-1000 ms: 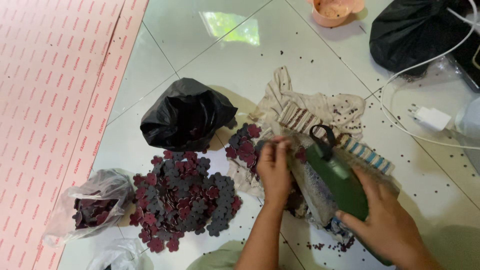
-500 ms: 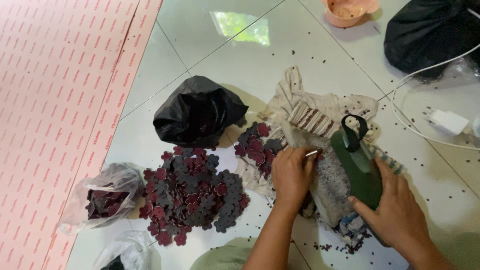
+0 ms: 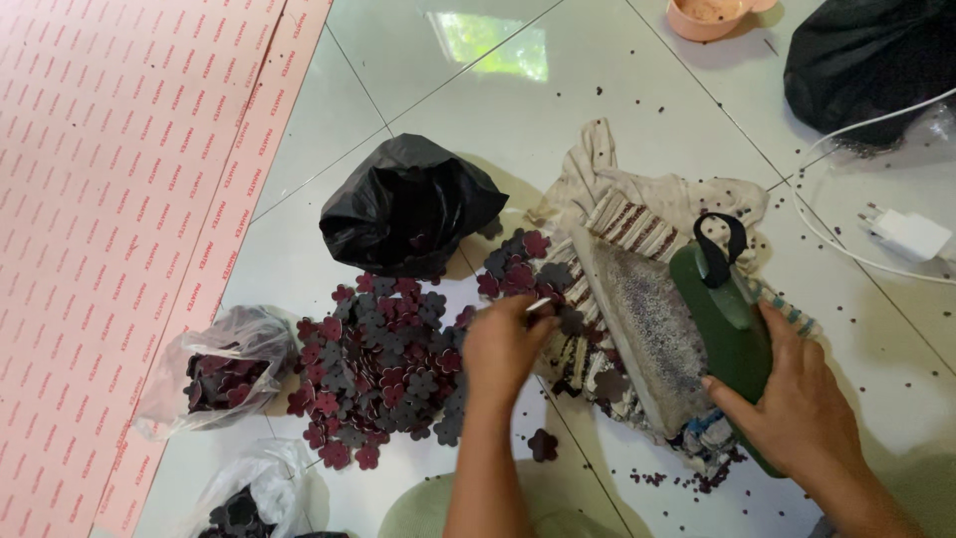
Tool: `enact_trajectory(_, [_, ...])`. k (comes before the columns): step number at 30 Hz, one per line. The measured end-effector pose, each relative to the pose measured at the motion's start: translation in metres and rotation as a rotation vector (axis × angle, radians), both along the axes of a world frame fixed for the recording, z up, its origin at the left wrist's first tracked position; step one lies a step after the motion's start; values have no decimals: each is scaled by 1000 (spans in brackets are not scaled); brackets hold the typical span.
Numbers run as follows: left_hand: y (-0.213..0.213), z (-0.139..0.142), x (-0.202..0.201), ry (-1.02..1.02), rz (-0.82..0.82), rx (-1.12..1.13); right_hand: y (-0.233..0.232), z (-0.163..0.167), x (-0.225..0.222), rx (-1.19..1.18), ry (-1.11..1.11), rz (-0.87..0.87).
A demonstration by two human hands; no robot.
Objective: The person sits on the floor and uses a green hand press cutter to punch flower shapes from dark fabric pieces. They place a piece of fabric under the press, press the handle down to cut a flower shape, then set the cut flower onto a growing pile beside them, repeating the cycle.
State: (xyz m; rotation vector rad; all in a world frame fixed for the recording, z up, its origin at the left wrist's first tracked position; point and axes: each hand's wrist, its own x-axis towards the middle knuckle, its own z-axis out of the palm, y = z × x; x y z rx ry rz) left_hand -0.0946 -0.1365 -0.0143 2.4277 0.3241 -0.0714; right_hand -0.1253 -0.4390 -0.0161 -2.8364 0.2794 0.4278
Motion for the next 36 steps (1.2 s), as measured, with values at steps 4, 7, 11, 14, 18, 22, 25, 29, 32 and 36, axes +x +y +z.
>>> enact_trajectory(4, [-32,-16,7,-123,-98,121,0,3,3,32,-1,18])
enact_trajectory(7, [-43,-23,8,-106,-104,209,-1,4,2,31,-13,21])
enact_trajectory(11, [-46,-25,8,-112,-102,260,0,5,0,36,-17,30])
enact_trajectory(14, [-41,-18,6,-154,-77,159,-1,5,1,32,16,7])
enact_trajectory(18, [-37,-5,9,127,14,-240,-3,4,2,25,-15,29])
enact_trajectory(22, [-65,-7,19,137,-12,-664,-3,5,0,51,-10,12])
enact_trajectory(25, [-83,-10,23,190,14,-550,-3,7,0,60,-45,34])
enact_trajectory(29, [-84,-12,22,119,122,-173,-3,8,4,62,8,1])
enact_trajectory(32, [-75,-20,24,61,207,-312,-2,8,6,41,129,-37])
enact_trajectory(36, [-69,-45,34,-216,195,-1171,-2,8,3,75,-13,14])
